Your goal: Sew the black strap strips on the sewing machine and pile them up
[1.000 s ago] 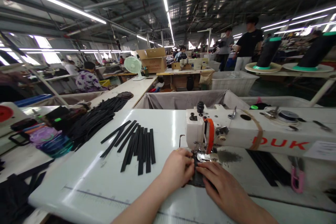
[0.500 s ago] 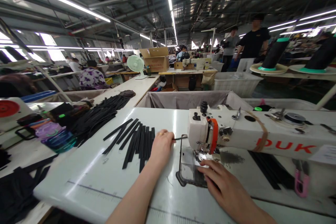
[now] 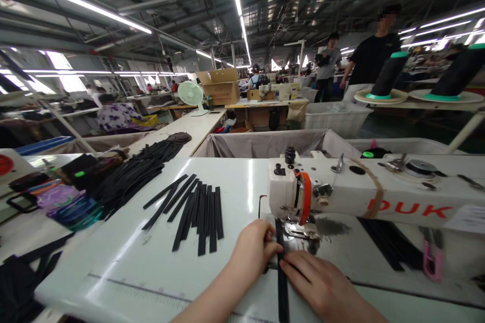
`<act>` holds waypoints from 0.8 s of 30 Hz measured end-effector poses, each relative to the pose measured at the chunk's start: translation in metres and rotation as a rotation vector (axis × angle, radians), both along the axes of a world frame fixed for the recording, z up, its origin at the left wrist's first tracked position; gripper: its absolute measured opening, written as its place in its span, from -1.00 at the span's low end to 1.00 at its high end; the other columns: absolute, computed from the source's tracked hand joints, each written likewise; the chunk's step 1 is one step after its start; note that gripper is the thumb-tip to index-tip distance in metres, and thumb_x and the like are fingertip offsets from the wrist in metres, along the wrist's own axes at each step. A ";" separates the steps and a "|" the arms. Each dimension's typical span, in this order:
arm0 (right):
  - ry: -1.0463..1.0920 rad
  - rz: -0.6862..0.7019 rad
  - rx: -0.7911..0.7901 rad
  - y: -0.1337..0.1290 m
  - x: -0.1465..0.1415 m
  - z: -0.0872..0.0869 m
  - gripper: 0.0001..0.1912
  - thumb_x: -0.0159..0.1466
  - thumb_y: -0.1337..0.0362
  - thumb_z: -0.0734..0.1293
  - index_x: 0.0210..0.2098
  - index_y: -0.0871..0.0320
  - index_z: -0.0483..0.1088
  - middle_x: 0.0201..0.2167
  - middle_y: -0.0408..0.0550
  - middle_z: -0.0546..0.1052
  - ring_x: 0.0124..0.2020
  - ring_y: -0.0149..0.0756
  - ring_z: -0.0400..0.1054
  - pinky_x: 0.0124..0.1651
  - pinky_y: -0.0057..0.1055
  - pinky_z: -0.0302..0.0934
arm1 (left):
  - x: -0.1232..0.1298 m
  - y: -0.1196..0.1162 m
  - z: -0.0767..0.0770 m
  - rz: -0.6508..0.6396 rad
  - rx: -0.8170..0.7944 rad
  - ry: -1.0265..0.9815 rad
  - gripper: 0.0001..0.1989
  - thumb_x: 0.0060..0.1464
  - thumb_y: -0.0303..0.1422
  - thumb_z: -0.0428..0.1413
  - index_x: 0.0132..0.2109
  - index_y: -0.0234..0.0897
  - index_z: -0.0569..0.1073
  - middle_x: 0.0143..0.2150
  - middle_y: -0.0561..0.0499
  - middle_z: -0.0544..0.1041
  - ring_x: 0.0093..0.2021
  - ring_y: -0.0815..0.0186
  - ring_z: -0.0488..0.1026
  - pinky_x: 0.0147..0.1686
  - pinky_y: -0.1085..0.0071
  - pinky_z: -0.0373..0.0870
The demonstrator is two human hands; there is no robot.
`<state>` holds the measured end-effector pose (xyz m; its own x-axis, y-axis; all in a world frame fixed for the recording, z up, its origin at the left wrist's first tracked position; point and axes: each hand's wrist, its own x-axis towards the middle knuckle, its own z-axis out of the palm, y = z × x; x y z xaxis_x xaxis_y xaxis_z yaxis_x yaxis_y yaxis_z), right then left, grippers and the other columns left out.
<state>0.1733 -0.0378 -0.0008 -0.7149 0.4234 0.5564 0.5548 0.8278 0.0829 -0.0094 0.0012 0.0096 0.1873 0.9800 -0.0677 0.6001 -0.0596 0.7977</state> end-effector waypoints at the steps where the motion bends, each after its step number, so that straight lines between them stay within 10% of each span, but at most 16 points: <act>1: 0.009 -0.009 0.012 -0.001 0.000 0.000 -0.58 0.34 0.52 -0.02 -0.08 0.25 0.40 -0.26 0.05 0.53 -0.25 -0.27 0.45 -0.22 -0.43 0.35 | -0.001 -0.001 0.002 -0.026 0.136 0.096 -0.89 -0.05 -0.44 0.25 -0.30 -0.28 0.49 -0.27 -0.05 0.53 -0.21 0.15 0.47 -0.15 0.20 0.41; 6: 0.045 -0.068 0.018 0.000 -0.001 -0.002 -0.61 0.34 0.51 0.00 -0.12 0.25 0.41 -0.25 0.06 0.54 -0.25 -0.29 0.46 -0.21 -0.44 0.35 | 0.000 -0.002 0.000 -0.236 0.357 0.176 -0.86 0.10 -0.52 0.15 -0.39 -0.25 0.54 -0.09 0.00 0.58 -0.05 0.17 0.41 0.04 0.20 0.31; 24: 0.056 -0.092 -0.199 0.008 0.002 -0.004 -0.69 0.37 0.44 0.06 -0.14 0.19 0.41 -0.24 0.03 0.54 -0.23 -0.29 0.46 -0.17 -0.39 0.39 | 0.004 0.003 -0.017 -0.228 0.448 0.242 -0.83 0.18 -0.48 0.07 -0.31 -0.24 0.56 -0.05 -0.01 0.56 -0.05 0.16 0.40 -0.02 0.19 0.36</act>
<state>0.1755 -0.0298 -0.0052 -0.6383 0.5909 0.4934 0.6282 0.7703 -0.1098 -0.0053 0.0042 -0.0071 0.4291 0.8591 0.2791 0.6952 -0.5113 0.5051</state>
